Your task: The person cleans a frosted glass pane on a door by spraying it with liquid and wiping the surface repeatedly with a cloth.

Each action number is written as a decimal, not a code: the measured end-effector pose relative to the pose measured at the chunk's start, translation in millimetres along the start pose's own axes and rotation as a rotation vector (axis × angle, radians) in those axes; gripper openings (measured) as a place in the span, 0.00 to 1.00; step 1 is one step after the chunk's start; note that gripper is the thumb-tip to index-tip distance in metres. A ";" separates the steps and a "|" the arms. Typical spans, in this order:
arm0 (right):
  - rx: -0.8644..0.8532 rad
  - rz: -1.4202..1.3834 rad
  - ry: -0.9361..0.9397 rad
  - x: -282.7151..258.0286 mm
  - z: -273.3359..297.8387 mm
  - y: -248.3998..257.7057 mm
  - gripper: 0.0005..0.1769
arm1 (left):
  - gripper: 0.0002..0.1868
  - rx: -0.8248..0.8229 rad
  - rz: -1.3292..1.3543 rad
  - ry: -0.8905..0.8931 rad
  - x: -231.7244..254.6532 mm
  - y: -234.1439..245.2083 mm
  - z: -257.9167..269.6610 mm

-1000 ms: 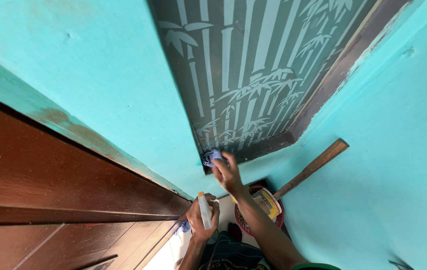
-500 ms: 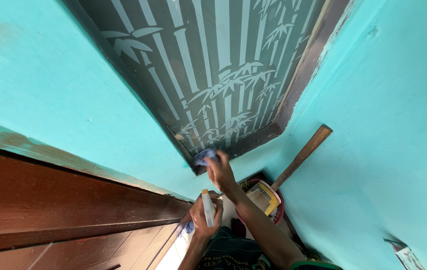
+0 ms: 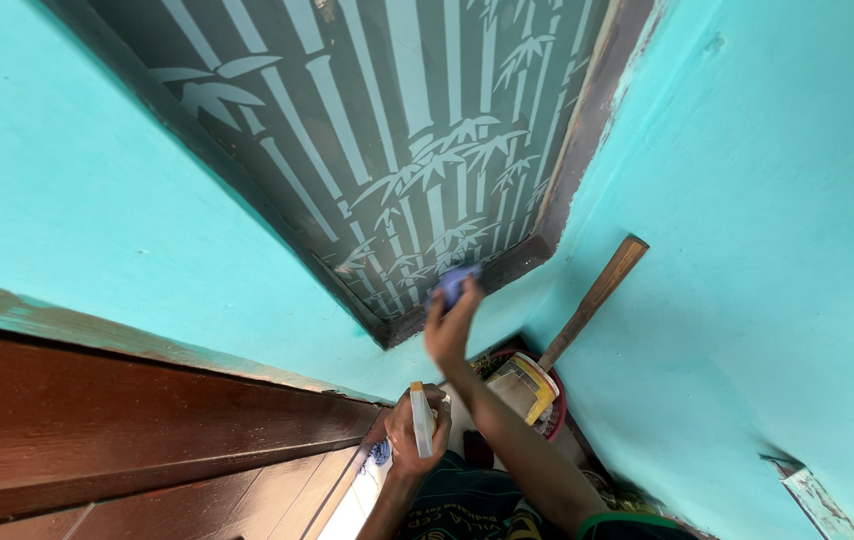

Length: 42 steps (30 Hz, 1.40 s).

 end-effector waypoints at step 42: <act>0.312 -0.029 0.037 -50.2 -187.3 92.5 0.22 | 0.12 0.083 -0.013 -0.106 19.5 14.6 -15.5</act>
Point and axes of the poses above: each hand's wrist, its own z-axis away from the middle knuckle, its own y-axis out of the back of the hand, x = y × z, the point moved 10 cm from there along -z, towards the middle knuckle, and after that the axes turned 9 degrees about z, right-handed, at the moved point
